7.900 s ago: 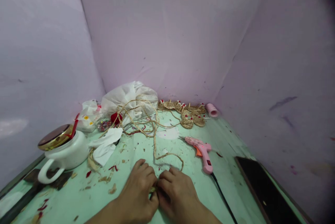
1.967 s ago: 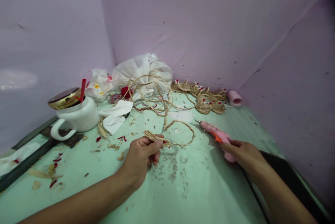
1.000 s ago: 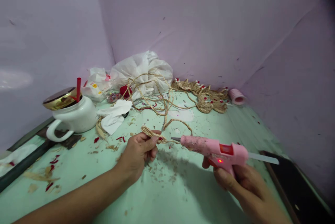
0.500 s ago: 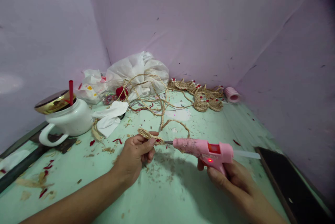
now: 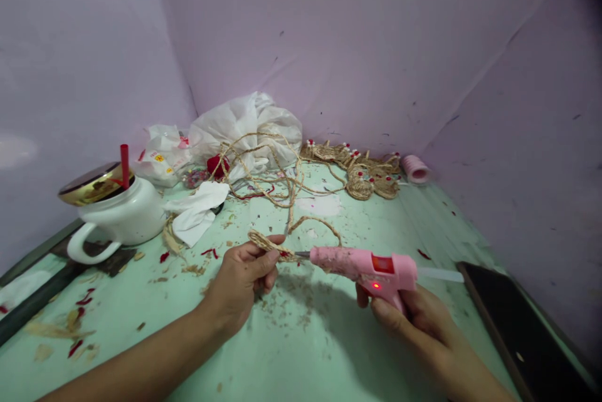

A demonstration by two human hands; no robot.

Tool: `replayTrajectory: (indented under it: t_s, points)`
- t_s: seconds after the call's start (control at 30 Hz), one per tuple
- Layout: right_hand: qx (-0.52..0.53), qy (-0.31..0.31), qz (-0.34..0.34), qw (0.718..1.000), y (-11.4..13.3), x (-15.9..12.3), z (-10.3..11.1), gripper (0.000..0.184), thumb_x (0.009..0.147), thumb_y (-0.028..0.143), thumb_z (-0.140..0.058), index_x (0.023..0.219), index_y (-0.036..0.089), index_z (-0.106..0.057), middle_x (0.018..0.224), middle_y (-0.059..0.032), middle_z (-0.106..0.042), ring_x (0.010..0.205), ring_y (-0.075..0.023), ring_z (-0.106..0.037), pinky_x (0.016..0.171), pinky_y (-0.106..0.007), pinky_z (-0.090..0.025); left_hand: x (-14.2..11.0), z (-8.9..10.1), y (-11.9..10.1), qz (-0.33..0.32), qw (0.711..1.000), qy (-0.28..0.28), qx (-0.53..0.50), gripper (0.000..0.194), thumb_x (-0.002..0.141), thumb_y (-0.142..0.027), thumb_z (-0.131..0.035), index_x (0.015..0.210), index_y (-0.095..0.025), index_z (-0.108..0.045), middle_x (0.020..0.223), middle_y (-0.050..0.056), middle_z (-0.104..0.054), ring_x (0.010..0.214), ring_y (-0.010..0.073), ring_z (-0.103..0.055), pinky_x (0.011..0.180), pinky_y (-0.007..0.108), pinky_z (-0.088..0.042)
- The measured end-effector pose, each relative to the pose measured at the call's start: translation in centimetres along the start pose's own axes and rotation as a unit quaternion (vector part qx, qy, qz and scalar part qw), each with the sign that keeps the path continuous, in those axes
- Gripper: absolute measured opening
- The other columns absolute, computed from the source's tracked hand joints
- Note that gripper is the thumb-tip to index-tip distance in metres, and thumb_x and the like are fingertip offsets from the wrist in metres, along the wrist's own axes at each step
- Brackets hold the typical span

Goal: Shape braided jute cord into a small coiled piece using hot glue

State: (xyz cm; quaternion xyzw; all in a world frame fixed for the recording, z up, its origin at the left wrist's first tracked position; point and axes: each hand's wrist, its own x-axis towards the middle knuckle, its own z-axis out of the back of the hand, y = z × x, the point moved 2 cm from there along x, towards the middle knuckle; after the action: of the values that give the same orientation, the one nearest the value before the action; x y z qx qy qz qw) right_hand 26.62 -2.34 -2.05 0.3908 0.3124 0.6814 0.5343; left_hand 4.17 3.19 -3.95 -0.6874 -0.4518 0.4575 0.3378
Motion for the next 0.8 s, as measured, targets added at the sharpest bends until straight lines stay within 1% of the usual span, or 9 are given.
replayTrajectory:
  t_s: [0.13, 0.27, 0.4, 0.47, 0.6, 0.7, 0.8]
  points:
    - [-0.008, -0.008, -0.011, 1.0, 0.1, 0.08, -0.03, 0.025, 0.083, 0.042, -0.05, 0.076, 0.021, -0.062, 0.064, 0.0001, -0.057, 0.055, -0.0137, -0.051, 0.048, -0.021, -0.043, -0.12, -0.07, 0.05, -0.002, 1.0, 0.006, 0.013, 0.048, 0.062, -0.038, -0.072, 0.1, -0.01, -0.062, 0.04, -0.006, -0.046, 0.039, 0.0051, -0.034, 0.042, 0.021, -0.019]
    - [-0.011, 0.018, -0.03, 0.999, 0.48, 0.07, 0.08, 0.029, 0.083, 0.046, -0.049, 0.076, 0.02, -0.061, 0.066, -0.001, -0.057, 0.058, -0.0151, -0.052, 0.05, -0.023, -0.044, -0.13, -0.27, -0.09, -0.006, 1.0, 0.003, 0.023, 0.048, 0.061, -0.037, -0.072, 0.098, -0.009, -0.063, 0.04, -0.006, -0.045, 0.039, 0.0055, -0.034, 0.042, 0.021, -0.019]
    - [-0.002, 0.005, -0.047, 0.999, 0.49, -0.12, 0.07, 0.03, 0.083, 0.048, -0.048, 0.077, 0.021, -0.061, 0.067, -0.001, -0.056, 0.06, -0.0157, -0.051, 0.051, -0.024, -0.043, -0.12, -0.33, -0.11, -0.016, 0.999, 0.005, 0.032, 0.046, 0.063, -0.036, -0.071, 0.1, -0.009, -0.063, 0.04, -0.006, -0.045, 0.04, 0.0059, -0.035, 0.043, 0.021, -0.02]
    - [0.003, 0.009, -0.052, 0.999, 0.4, -0.18, -0.02, 0.03, 0.083, 0.048, -0.048, 0.078, 0.021, -0.06, 0.067, -0.001, -0.055, 0.06, -0.0158, -0.051, 0.052, -0.024, -0.043, -0.13, -0.3, -0.04, -0.02, 0.999, 0.005, 0.039, 0.046, 0.063, -0.035, -0.07, 0.1, -0.009, -0.063, 0.04, -0.006, -0.045, 0.04, 0.0059, -0.034, 0.043, 0.022, -0.02]
    - [0.023, 0.02, -0.043, 0.999, 0.48, -0.1, -0.08, 0.027, 0.082, 0.046, -0.05, 0.076, 0.02, -0.059, 0.066, -0.0007, -0.055, 0.059, -0.0149, -0.05, 0.052, -0.024, -0.044, -0.16, -0.28, 0.07, -0.025, 0.998, 0.003, 0.056, 0.045, 0.064, -0.035, -0.069, 0.101, -0.009, -0.063, 0.04, -0.006, -0.046, 0.04, 0.0061, -0.035, 0.043, 0.022, -0.021]
    - [0.033, 0.024, -0.049, 0.998, 0.5, -0.02, -0.11, 0.027, 0.082, 0.045, -0.05, 0.074, 0.02, -0.057, 0.066, -0.0002, -0.054, 0.059, -0.0144, -0.05, 0.052, -0.023, -0.043, -0.22, -0.32, 0.12, -0.03, 0.997, 0.007, 0.066, 0.045, 0.065, -0.035, -0.069, 0.101, -0.009, -0.064, 0.041, -0.005, -0.046, 0.041, 0.0063, -0.035, 0.043, 0.022, -0.023]
    - [0.032, 0.02, -0.047, 0.998, 0.4, 0.0, -0.16, 0.028, 0.082, 0.046, -0.049, 0.076, 0.021, -0.057, 0.064, 0.0004, -0.052, 0.058, -0.0144, -0.048, 0.05, -0.023, -0.042, -0.29, -0.27, 0.26, -0.031, 0.997, 0.01, 0.071, 0.046, 0.065, -0.036, -0.069, 0.102, -0.009, -0.064, 0.042, -0.005, -0.046, 0.041, 0.0064, -0.035, 0.042, 0.021, -0.023]
